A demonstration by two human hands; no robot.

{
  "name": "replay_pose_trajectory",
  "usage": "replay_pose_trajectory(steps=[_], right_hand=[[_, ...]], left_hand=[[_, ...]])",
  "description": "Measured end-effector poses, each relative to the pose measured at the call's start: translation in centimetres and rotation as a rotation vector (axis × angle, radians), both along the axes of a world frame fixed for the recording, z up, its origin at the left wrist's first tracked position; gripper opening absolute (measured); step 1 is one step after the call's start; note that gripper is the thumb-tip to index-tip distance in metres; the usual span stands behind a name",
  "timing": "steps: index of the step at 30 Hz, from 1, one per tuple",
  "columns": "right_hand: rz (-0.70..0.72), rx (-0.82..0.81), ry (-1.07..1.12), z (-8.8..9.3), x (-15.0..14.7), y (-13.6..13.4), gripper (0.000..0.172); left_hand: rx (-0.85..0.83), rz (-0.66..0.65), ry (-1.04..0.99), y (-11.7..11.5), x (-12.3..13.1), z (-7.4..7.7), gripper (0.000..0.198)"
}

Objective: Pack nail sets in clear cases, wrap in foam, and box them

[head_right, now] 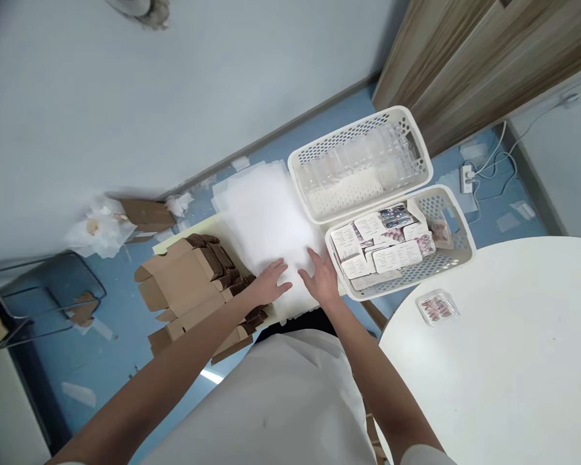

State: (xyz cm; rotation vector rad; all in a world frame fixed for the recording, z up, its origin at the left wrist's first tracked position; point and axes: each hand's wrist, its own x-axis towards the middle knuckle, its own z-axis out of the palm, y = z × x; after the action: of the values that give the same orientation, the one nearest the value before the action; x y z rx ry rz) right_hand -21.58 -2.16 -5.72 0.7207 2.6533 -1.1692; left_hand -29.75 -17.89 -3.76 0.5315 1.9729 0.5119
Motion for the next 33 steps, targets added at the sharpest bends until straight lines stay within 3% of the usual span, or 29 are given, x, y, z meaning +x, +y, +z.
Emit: replay_pose_trajectory(steps=[5, 9, 18, 21, 23, 27, 33], right_hand=[[-0.047, 0.034, -0.012, -0.9, -1.0, -0.4, 0.045], [-0.003, 0.091, 0.04, -1.0, -1.2, -1.1, 0.036], [0.168, 0.185, 0.124, -0.1, -0.9, -2.0, 0.043], [0.207, 0.099, 0.159, -0.1, -0.3, -2.7, 0.038], [0.148, 0.024, 0.151, -0.3, 0.0, -3.2, 0.036], [0.007, -0.091, 0.12, 0.0, 0.0, -3.6, 0.033], [-0.08, -0.234, 0.199, 3.8, -0.8, -4.0, 0.027]], left_hand=[[0.015, -0.01, -0.004, -0.4, 0.2, -0.4, 0.054], [0.032, 0.014, -0.009, -0.5, 0.1, -0.6, 0.055], [0.097, 0.05, -0.034, -0.9, 0.6, -0.3, 0.053], [0.132, 0.037, -0.02, -1.1, 0.8, -0.4, 0.051], [0.146, 0.055, -0.006, -1.2, 0.8, -0.5, 0.049], [0.185, 0.218, 0.013, -1.3, 0.8, -0.4, 0.044], [0.319, 0.375, 0.036, -2.2, 1.7, 0.9, 0.043]])
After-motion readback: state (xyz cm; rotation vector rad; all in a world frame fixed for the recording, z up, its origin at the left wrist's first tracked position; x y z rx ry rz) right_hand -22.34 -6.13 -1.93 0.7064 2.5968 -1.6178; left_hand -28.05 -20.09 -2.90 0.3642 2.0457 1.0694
